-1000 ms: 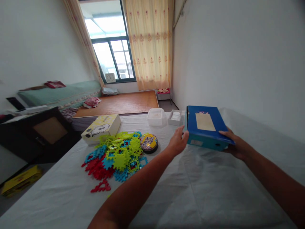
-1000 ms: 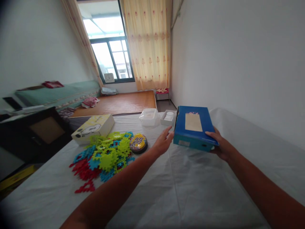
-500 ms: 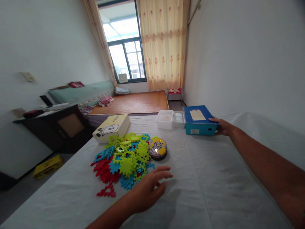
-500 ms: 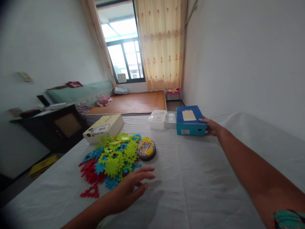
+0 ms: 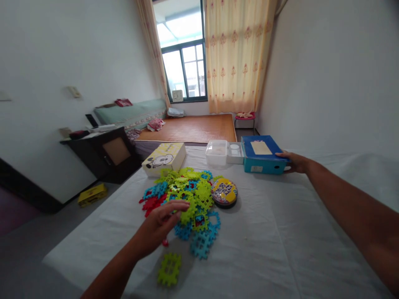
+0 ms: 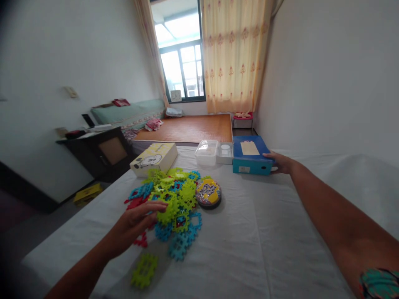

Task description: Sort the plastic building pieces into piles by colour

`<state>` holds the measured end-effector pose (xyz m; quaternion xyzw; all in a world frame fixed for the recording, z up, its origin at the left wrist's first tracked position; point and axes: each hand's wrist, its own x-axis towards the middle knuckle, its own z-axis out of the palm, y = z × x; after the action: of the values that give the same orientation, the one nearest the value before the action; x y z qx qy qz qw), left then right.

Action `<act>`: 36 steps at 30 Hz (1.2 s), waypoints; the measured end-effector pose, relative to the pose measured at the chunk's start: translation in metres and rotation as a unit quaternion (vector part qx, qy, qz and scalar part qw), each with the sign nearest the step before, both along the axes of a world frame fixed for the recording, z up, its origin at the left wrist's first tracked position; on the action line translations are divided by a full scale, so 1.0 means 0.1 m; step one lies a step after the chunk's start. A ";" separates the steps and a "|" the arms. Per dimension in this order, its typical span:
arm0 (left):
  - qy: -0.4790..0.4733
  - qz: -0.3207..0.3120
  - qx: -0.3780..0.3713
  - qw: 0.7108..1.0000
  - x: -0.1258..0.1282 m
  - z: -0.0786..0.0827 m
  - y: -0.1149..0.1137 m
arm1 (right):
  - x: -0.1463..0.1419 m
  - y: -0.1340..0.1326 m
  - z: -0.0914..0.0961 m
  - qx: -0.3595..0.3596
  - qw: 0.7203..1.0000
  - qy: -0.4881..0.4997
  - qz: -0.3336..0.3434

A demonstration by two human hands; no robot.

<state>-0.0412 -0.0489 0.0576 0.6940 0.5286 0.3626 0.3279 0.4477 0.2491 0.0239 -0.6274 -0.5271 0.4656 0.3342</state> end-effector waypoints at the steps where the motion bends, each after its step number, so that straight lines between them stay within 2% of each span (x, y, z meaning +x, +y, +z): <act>1: -0.004 0.009 0.013 1.000 -0.03 0.01 0.06 | -0.05 0.03 0.01 0.001 0.999 -0.034 -0.008; 3: -0.007 0.042 0.042 0.998 -0.14 0.03 0.17 | -0.17 0.07 0.06 0.040 0.988 -0.139 -0.056; 5: -0.012 0.095 0.059 0.994 -0.31 0.06 0.23 | -0.34 0.04 0.13 0.177 0.944 -0.261 -0.097; 6: -0.012 0.116 0.065 0.991 -0.40 0.08 0.23 | -0.44 -0.03 0.16 0.253 0.915 -0.301 -0.091; 7: -0.007 0.125 0.071 0.990 -0.48 0.08 0.19 | -0.57 -0.13 0.18 0.317 0.891 -0.321 -0.059; 9: 0.024 0.092 0.083 0.992 -0.58 0.04 0.03 | -0.86 -0.46 0.17 0.386 0.866 -0.311 0.064; 11: 0.090 0.009 0.098 0.991 -0.56 -0.06 -0.22 | -1.19 -0.88 0.09 0.383 0.852 -0.281 0.220; 12: 0.132 -0.033 0.109 0.985 -0.52 -0.14 -0.36 | -1.35 -1.09 0.03 0.383 0.836 -0.277 0.278; 14: 0.245 -0.102 0.130 0.955 -0.38 -0.30 -0.58 | -1.65 -1.43 -0.12 0.388 0.811 -0.280 0.336; 16: 0.336 -0.164 0.155 0.915 -0.23 -0.45 -0.68 | -1.89 -1.60 -0.27 0.396 0.801 -0.295 0.337; 18: 0.389 -0.206 0.178 0.880 -0.12 -0.54 -0.62 | -2.07 -1.60 -0.38 0.399 0.805 -0.311 0.309; 21: 0.416 -0.233 0.204 0.855 -0.04 -0.61 -0.32 | -2.19 -1.44 -0.44 0.384 0.821 -0.314 0.284; 23: 0.407 -0.220 0.224 0.858 -0.01 -0.62 -0.08 | -2.20 -1.33 -0.39 0.367 0.836 -0.299 0.279; 26: 0.354 -0.194 0.234 0.885 0.04 -0.61 0.22 | -2.11 -1.28 -0.23 0.334 0.878 -0.257 0.228; 28: 0.278 -0.173 0.227 0.917 0.11 -0.57 0.33 | -2.05 -1.32 -0.07 0.303 0.911 -0.200 0.197; 30: 0.154 -0.108 0.209 0.960 0.24 -0.50 0.40 | -2.06 -1.42 0.08 0.276 0.932 -0.116 0.204; 32: -0.022 -0.028 0.157 0.987 0.39 -0.43 0.44 | -2.16 -1.54 0.20 0.266 0.934 -0.037 0.234; 34: -0.206 -0.005 0.066 0.976 0.54 -0.37 0.47 | -2.32 -1.64 0.29 0.274 0.923 0.012 0.269; 36: -0.329 -0.021 -0.013 0.944 0.62 -0.33 0.48 | -2.48 -1.72 0.34 0.284 0.911 0.038 0.298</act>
<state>0.0212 -0.0013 0.0247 0.5423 0.3813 0.5573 0.4999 0.1994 0.0773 0.0584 -0.3016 -0.7862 0.3982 0.3638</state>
